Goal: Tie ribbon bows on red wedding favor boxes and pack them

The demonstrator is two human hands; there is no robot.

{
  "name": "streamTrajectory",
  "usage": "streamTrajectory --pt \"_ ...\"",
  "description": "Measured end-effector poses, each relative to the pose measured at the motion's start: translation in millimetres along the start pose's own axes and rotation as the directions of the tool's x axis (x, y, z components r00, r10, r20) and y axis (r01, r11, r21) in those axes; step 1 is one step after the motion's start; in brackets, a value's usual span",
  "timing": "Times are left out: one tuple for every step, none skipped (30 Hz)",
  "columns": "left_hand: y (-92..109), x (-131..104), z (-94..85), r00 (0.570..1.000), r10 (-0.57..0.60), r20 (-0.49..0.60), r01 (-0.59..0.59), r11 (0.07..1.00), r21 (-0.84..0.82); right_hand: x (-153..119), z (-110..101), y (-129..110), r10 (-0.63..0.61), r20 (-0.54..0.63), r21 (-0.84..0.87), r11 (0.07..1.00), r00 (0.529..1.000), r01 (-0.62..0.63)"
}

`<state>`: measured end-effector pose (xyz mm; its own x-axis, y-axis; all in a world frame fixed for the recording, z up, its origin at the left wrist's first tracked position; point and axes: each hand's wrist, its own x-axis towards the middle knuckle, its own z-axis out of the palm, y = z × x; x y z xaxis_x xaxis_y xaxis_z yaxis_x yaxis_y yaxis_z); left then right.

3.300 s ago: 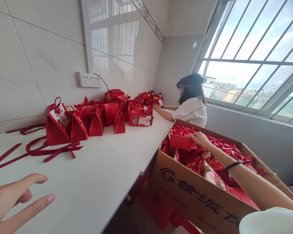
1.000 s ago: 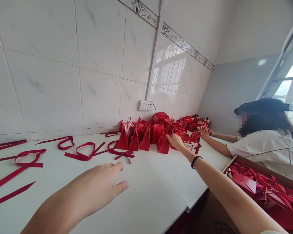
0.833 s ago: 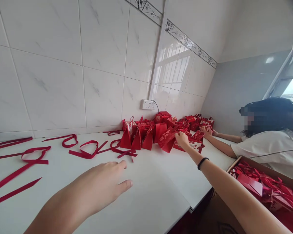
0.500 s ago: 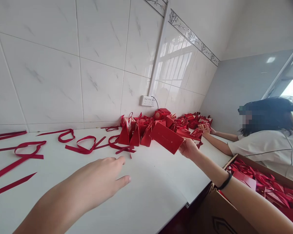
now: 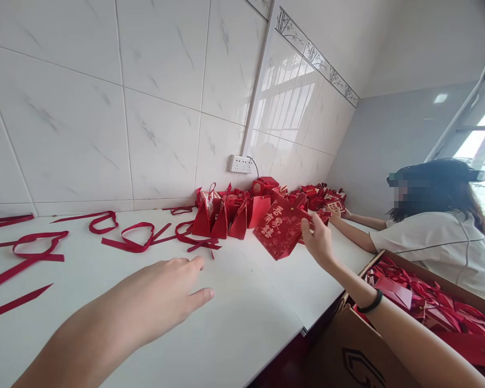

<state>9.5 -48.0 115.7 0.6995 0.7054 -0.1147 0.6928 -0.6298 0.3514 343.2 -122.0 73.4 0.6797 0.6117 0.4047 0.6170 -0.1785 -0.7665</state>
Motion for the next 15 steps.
streamTrajectory --pt "0.8 -0.3 -0.4 1.0 -0.008 0.003 0.008 1.0 -0.001 1.8 2.4 5.4 -0.021 -0.008 -0.074 0.997 1.0 0.02" --pt "1.4 -0.4 -0.6 1.0 -0.015 0.006 0.015 1.0 0.0 3.8 6.0 11.0 -0.025 0.0 -0.138 0.99 1.0 0.025" --pt "1.8 -0.4 -0.5 1.0 -0.022 0.009 0.022 1.0 0.003 6.1 10.4 16.7 -0.018 0.017 -0.191 0.981 1.0 0.021" --pt "2.0 -0.2 -0.2 1.0 -0.026 0.01 0.026 1.0 0.006 8.8 15.3 22.3 -0.009 0.035 -0.239 0.971 0.999 0.017" --pt "2.1 0.1 0.4 1.0 -0.027 0.011 0.026 1.0 0.01 12.0 20.5 27.4 0.005 0.051 -0.279 0.96 0.999 0.01" --pt "2.0 0.3 1.1 1.0 -0.024 0.01 0.024 1.0 0.014 15.8 25.5 32.0 0.019 0.061 -0.313 0.95 0.998 0.001" --pt "1.8 0.7 2.0 1.0 -0.023 0.008 0.022 1.0 0.017 20.0 30.3 35.9 0.032 0.067 -0.339 0.941 0.997 -0.007" --pt "1.7 1.0 2.9 1.0 -0.021 0.005 0.021 1.0 0.021 24.7 34.8 38.9 0.041 0.073 -0.36 0.933 0.996 -0.012" --pt "1.5 1.5 3.8 1.0 -0.02 0.004 0.02 0.999 0.026 29.5 39.3 41.1 0.048 0.079 -0.375 0.927 0.996 -0.015" --pt "1.4 2.0 4.6 1.0 -0.019 0.005 0.019 0.999 0.032 34.4 43.7 42.6 0.051 0.087 -0.384 0.923 0.995 -0.014" --pt "1.3 2.7 5.5 1.0 -0.018 0.007 0.017 0.999 0.036 39.1 48.3 43.4 0.051 0.097 -0.389 0.921 0.994 -0.01" --pt "1.2 3.4 6.2 1.0 -0.017 0.01 0.017 0.999 0.038 43.8 53.1 43.7 0.049 0.109 -0.39 0.921 0.993 -0.003" --pt "1.0 4.1 6.9 1.0 -0.017 0.014 0.017 0.999 0.04 48.3 57.7 43.8 0.046 0.124 -0.388 0.922 0.991 0.006" --pt "0.9 4.6 7.4 1.0 -0.015 0.014 0.014 0.999 0.04 52.6 61.9 43.9 0.042 0.141 -0.385 0.923 0.989 0.016" --pt "0.7 5.0 7.8 1.0 -0.011 0.011 0.011 0.999 0.039 56.8 65.2 44.1 0.037 0.161 -0.381 0.924 0.986 0.027"
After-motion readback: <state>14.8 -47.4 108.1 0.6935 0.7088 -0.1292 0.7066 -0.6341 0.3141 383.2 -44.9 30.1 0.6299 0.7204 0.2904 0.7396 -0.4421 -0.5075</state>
